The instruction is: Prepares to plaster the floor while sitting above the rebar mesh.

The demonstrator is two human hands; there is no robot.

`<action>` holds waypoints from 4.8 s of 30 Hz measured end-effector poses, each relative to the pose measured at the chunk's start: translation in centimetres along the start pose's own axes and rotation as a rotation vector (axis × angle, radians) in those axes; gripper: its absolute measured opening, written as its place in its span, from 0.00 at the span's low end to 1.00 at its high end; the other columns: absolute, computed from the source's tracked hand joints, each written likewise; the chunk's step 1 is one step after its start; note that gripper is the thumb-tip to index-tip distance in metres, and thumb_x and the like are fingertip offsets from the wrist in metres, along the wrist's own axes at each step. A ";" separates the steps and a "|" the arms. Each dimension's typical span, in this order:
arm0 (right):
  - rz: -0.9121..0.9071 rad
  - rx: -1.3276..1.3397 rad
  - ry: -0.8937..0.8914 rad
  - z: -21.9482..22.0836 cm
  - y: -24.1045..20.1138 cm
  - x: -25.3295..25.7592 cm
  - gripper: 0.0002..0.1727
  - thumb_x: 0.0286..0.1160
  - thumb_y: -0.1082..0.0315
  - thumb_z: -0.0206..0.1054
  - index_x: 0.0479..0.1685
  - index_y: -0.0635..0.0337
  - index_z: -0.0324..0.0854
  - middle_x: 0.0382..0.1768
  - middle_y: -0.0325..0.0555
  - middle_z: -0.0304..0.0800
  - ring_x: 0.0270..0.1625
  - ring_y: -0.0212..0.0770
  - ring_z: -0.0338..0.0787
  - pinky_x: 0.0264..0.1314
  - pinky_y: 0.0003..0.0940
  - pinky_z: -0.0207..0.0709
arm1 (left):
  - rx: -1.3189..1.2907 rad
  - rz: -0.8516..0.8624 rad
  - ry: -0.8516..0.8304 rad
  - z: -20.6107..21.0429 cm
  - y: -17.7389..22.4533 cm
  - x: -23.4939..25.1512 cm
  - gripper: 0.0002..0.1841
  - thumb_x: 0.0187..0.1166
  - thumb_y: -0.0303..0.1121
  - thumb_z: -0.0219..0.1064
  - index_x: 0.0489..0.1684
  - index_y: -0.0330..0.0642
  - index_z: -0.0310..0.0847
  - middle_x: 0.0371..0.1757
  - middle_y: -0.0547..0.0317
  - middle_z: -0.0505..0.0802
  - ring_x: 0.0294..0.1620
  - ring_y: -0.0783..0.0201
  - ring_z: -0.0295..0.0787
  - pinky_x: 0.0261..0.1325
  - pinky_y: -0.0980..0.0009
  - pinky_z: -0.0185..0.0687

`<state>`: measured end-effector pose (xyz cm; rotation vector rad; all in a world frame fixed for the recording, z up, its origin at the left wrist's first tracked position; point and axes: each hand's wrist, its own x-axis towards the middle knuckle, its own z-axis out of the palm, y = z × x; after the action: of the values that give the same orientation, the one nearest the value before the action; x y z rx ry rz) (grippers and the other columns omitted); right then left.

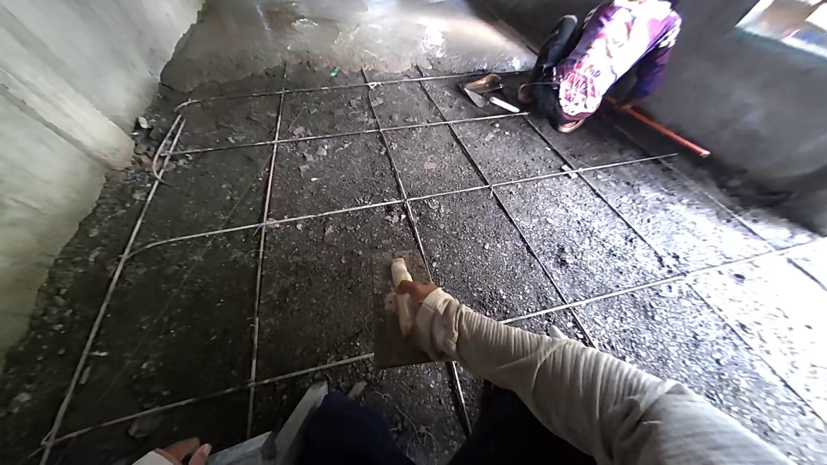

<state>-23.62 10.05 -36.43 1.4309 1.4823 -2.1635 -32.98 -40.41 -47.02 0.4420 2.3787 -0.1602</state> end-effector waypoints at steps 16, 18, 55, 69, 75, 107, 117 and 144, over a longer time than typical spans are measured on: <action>-0.012 0.003 -0.006 -0.2 0.0 -0.2 0.19 0.86 0.65 0.63 0.66 0.69 0.75 0.43 0.54 0.89 0.36 0.41 0.90 0.41 0.36 0.86 | 0.014 0.052 0.038 0.9 -1.1 0.8 0.27 0.91 0.47 0.52 0.49 0.27 0.87 0.52 0.28 0.93 0.60 0.34 0.91 0.66 0.34 0.79; -0.008 -0.010 0.002 0.0 0.0 -0.3 0.19 0.85 0.65 0.64 0.67 0.69 0.75 0.44 0.55 0.88 0.37 0.42 0.90 0.42 0.36 0.86 | 0.016 0.047 0.032 1.0 -1.3 0.9 0.27 0.91 0.47 0.52 0.50 0.28 0.87 0.52 0.28 0.93 0.60 0.34 0.91 0.66 0.34 0.79; 0.006 0.005 0.009 0.1 0.3 0.1 0.19 0.85 0.65 0.64 0.67 0.68 0.74 0.41 0.54 0.88 0.34 0.42 0.90 0.39 0.36 0.86 | 0.011 -0.020 -0.004 0.3 -0.3 0.5 0.25 0.91 0.47 0.54 0.54 0.29 0.86 0.57 0.29 0.92 0.65 0.35 0.89 0.71 0.36 0.77; -0.007 0.032 0.011 0.2 0.4 0.2 0.17 0.85 0.67 0.63 0.66 0.69 0.74 0.38 0.54 0.88 0.31 0.42 0.89 0.36 0.35 0.86 | -0.004 -0.004 0.021 0.4 -0.3 0.3 0.26 0.91 0.47 0.55 0.54 0.28 0.86 0.56 0.29 0.92 0.64 0.35 0.89 0.70 0.36 0.77; -0.018 -0.016 -0.008 -0.1 0.3 -0.1 0.18 0.85 0.66 0.63 0.65 0.69 0.75 0.40 0.54 0.89 0.34 0.41 0.90 0.39 0.35 0.86 | -0.008 0.021 0.054 0.8 -0.7 0.5 0.25 0.91 0.46 0.55 0.52 0.28 0.87 0.54 0.28 0.93 0.63 0.34 0.90 0.69 0.35 0.77; -0.017 0.006 -0.014 -0.1 0.5 0.3 0.17 0.84 0.66 0.63 0.65 0.68 0.75 0.40 0.54 0.88 0.34 0.42 0.90 0.38 0.36 0.87 | 0.010 -0.026 0.035 1.0 -0.7 1.0 0.25 0.90 0.47 0.55 0.55 0.30 0.87 0.56 0.30 0.93 0.65 0.36 0.89 0.71 0.36 0.77; -0.037 -0.002 -0.002 -0.2 0.6 0.6 0.19 0.83 0.67 0.65 0.66 0.70 0.75 0.42 0.55 0.88 0.35 0.43 0.90 0.40 0.38 0.86 | 0.020 -0.044 -0.002 0.6 -0.3 0.9 0.26 0.91 0.48 0.54 0.56 0.30 0.86 0.57 0.31 0.92 0.66 0.36 0.89 0.72 0.37 0.76; -0.011 0.036 0.015 0.3 0.7 0.8 0.17 0.82 0.69 0.65 0.64 0.70 0.74 0.38 0.55 0.88 0.31 0.43 0.90 0.35 0.36 0.87 | 0.036 -0.063 -0.024 0.5 -0.5 1.0 0.27 0.91 0.49 0.53 0.59 0.32 0.86 0.60 0.32 0.92 0.69 0.38 0.87 0.75 0.38 0.74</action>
<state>-23.79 9.74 -37.51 1.4563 1.4675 -2.2014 -33.56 -40.76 -48.10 0.3804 2.3710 -0.2359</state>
